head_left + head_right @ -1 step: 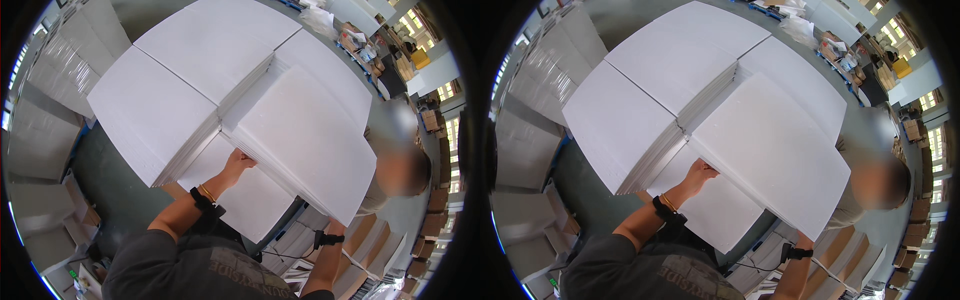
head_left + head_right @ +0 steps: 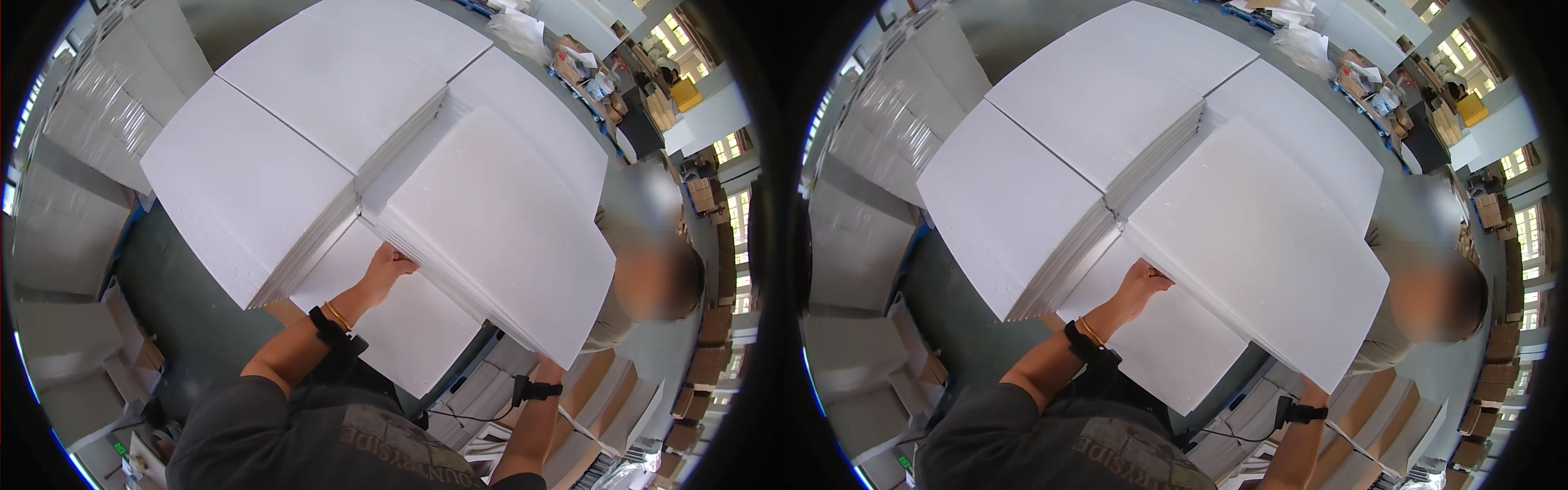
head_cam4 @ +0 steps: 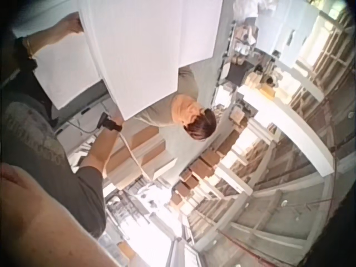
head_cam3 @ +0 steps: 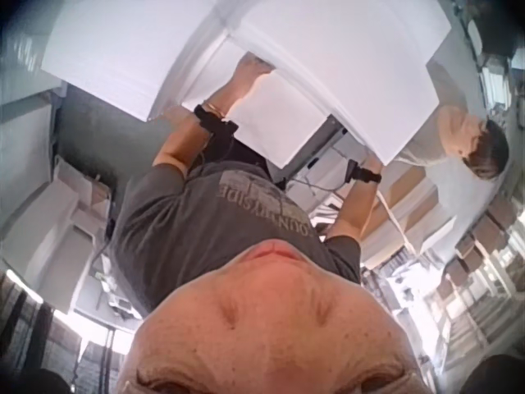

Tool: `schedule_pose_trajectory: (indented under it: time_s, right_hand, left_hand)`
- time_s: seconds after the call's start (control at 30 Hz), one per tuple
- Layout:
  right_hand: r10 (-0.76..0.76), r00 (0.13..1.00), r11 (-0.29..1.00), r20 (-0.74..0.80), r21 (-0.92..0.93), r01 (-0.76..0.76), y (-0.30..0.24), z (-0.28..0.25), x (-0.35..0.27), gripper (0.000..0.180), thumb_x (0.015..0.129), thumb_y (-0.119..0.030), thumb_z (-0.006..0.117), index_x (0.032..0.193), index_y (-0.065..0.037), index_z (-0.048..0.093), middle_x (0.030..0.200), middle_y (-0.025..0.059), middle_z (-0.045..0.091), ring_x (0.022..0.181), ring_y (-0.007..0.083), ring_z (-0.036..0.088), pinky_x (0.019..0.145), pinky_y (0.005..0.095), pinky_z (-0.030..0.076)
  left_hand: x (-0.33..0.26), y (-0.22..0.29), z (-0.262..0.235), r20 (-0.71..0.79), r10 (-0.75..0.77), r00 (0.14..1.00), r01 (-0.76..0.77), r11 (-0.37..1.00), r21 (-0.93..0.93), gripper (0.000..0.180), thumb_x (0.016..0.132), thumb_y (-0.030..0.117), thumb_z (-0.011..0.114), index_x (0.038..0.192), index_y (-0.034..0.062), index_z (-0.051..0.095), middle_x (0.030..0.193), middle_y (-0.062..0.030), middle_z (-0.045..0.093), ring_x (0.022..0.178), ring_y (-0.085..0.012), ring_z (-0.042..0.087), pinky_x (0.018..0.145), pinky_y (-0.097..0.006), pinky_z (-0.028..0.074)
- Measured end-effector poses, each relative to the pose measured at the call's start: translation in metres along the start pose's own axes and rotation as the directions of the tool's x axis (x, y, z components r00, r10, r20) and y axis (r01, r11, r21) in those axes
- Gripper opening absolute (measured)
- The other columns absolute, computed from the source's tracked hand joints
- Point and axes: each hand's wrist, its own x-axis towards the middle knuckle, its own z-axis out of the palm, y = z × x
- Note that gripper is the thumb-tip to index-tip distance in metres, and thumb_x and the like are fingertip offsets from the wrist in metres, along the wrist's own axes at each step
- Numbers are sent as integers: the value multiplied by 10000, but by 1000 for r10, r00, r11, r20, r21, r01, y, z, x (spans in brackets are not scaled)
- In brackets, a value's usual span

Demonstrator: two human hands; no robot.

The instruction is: The recorder moves stacks of white foam panels and uses a handheld processing tool on a worktable in a factory setting.

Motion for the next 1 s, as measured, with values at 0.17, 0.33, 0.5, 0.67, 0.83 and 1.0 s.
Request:
schedule_pose_trajectory:
  time_s: [0.17, 0.33, 0.5, 0.67, 0.83, 1.0]
  right_hand:
    - [-1, 1000, 998, 7, -67, 1, 2, 3, 5, 479, 879, -320, 471, 1278, -79, 358, 1272, 72, 414, 1145, 233, 420, 939, 360, 383]
    - [62, 997, 997, 43, 40, -63, -3, 42, 10, 480, 874, -332, 473, 1271, -83, 368, 1265, 70, 423, 1137, 235, 428, 924, 361, 394]
    - [103, 994, 989, 34, 100, -106, 2, 32, 15, 481, 873, -346, 468, 1268, -87, 376, 1261, 65, 427, 1134, 232, 430, 922, 368, 394]
    - [73, 997, 996, -4, 48, -73, 9, 24, 21, 491, 871, -348, 470, 1276, -88, 371, 1268, 59, 422, 1142, 234, 423, 931, 366, 386]
    - [55, 998, 997, 32, 44, -56, 13, 32, 32, 518, 888, -405, 424, 1269, -57, 375, 1242, 79, 449, 1126, 230, 435, 921, 361, 385]
    - [88, 996, 995, 25, 33, -89, 6, 29, 51, 523, 888, -411, 421, 1268, -54, 376, 1239, 80, 451, 1124, 229, 436, 919, 360, 385]
  left_hand:
    - [5, 21, 1, -24, 9, 1000, -8, 1000, 10, 353, 679, -35, 523, 1021, 42, 485, 910, -47, 530, 832, -124, 501, 712, -251, 399]
    - [16, 25, -17, -90, -11, 996, 20, 995, 94, 306, 681, 6, 560, 974, 15, 470, 890, -69, 534, 802, -134, 509, 693, -257, 409]
    - [19, 37, -15, -117, -92, 989, 111, 979, 171, 241, 705, 55, 567, 919, 6, 468, 850, -75, 541, 746, -138, 519, 668, -258, 415]
    - [18, 40, -21, -150, -113, 982, 147, 959, 242, 173, 741, 100, 553, 875, 7, 495, 796, -71, 547, 706, -134, 523, 633, -248, 421]
    - [24, 49, -21, -132, -129, 983, 166, 929, 331, 154, 771, 136, 529, 842, 0, 525, 748, -68, 565, 669, -126, 536, 601, -237, 429]
    - [27, 57, -27, -143, -181, 973, 227, 862, 453, 186, 799, 182, 525, 744, 8, 568, 689, -66, 588, 610, -125, 548, 574, -233, 435]
